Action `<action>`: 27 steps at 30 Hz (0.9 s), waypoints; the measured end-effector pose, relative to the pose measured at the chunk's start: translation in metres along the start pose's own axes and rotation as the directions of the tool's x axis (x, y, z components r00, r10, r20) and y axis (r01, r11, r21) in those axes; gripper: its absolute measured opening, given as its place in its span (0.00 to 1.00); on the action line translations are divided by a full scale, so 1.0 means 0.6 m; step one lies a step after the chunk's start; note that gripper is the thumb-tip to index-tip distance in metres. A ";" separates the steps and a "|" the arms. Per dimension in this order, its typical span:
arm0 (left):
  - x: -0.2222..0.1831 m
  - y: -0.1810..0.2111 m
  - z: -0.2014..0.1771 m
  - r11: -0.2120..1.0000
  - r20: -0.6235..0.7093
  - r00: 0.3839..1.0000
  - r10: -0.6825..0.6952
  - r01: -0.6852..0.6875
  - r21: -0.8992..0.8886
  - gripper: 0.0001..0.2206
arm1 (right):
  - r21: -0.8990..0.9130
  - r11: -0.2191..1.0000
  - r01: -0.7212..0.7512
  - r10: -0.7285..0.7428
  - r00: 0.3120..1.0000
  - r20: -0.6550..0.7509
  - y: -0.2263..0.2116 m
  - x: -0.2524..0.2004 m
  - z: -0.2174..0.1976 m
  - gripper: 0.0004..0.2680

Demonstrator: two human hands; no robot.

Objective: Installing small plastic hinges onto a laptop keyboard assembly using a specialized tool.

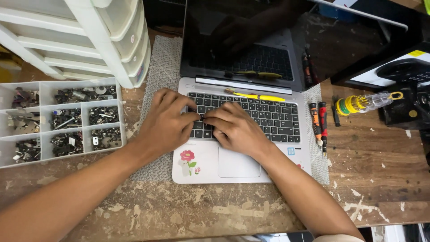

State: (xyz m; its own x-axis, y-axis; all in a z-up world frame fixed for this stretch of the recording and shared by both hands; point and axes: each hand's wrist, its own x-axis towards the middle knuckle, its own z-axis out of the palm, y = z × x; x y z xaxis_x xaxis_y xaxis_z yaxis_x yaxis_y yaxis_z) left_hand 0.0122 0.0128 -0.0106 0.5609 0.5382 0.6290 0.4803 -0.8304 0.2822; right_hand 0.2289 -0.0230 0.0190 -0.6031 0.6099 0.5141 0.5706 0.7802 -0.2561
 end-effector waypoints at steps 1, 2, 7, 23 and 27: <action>-0.001 -0.001 0.002 1.000 -0.001 1.000 -0.001 0.001 0.000 0.07 | 0.000 1.000 0.001 -0.001 1.000 0.001 0.000 0.001 -0.002 0.08; -0.002 -0.003 0.003 1.000 -0.002 1.000 0.018 -0.018 0.007 0.07 | -0.005 1.000 0.007 -0.007 1.000 0.012 -0.001 0.002 -0.004 0.08; -0.003 -0.004 0.004 0.997 -0.021 0.997 0.068 -0.067 0.033 0.08 | -0.034 0.999 0.001 0.001 0.998 0.059 -0.004 0.006 -0.009 0.08; -0.001 -0.002 0.001 0.986 0.135 0.980 0.148 -0.156 0.052 0.10 | 0.080 0.993 -0.086 0.081 0.995 0.066 -0.004 0.010 -0.014 0.08; 0.006 -0.003 -0.009 0.975 0.204 0.958 0.200 -0.214 0.050 0.08 | 0.064 0.994 -0.091 0.085 0.992 0.095 -0.005 0.014 -0.019 0.08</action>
State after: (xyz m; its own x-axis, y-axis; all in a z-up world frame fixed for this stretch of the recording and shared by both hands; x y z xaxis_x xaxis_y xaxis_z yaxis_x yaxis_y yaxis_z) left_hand 0.0094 0.0153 -0.0050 0.7715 0.3789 0.5112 0.3818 -0.9183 0.1044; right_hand 0.2281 -0.0218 0.0335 -0.6023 0.6845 0.4107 0.5865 0.7285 -0.3540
